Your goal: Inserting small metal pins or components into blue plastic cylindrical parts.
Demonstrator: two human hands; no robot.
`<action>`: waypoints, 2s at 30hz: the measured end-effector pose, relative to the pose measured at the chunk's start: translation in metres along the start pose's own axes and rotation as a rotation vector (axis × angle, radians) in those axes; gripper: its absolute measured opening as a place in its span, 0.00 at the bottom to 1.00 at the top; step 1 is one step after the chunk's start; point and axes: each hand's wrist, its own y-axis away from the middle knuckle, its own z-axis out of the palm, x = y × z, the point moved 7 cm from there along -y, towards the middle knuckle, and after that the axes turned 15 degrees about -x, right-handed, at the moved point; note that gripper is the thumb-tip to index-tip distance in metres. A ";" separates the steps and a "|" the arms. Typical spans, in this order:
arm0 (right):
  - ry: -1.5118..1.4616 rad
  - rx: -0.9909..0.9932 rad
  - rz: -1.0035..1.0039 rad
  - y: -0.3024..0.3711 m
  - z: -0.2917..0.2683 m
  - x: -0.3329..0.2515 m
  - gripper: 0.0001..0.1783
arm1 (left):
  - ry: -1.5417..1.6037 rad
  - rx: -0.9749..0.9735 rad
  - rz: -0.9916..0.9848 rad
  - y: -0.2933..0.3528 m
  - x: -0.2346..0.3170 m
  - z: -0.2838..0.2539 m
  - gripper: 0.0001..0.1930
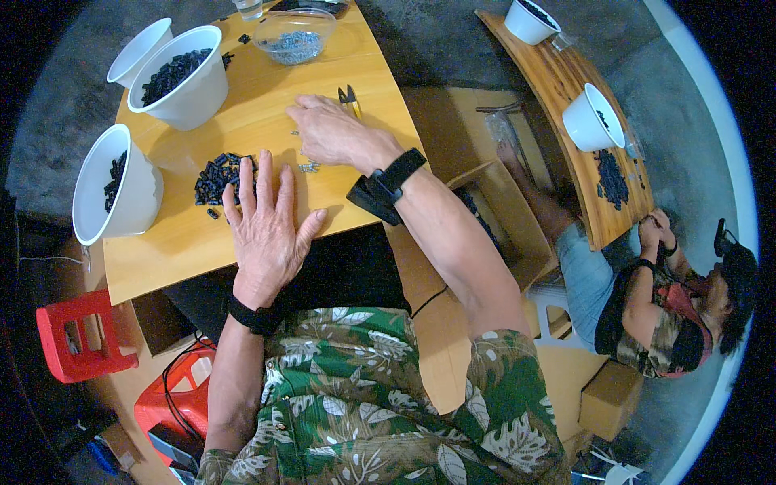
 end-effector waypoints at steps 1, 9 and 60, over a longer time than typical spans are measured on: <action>0.003 0.001 -0.007 0.003 -0.008 -0.010 0.24 | 0.003 -0.004 -0.008 0.000 -0.002 0.001 0.37; -0.154 0.146 0.018 0.040 -0.008 -0.026 0.25 | 0.029 0.006 0.007 -0.003 0.000 0.006 0.39; -0.064 0.201 -0.076 0.081 0.004 -0.057 0.30 | 0.223 0.006 0.092 0.018 -0.012 -0.016 0.31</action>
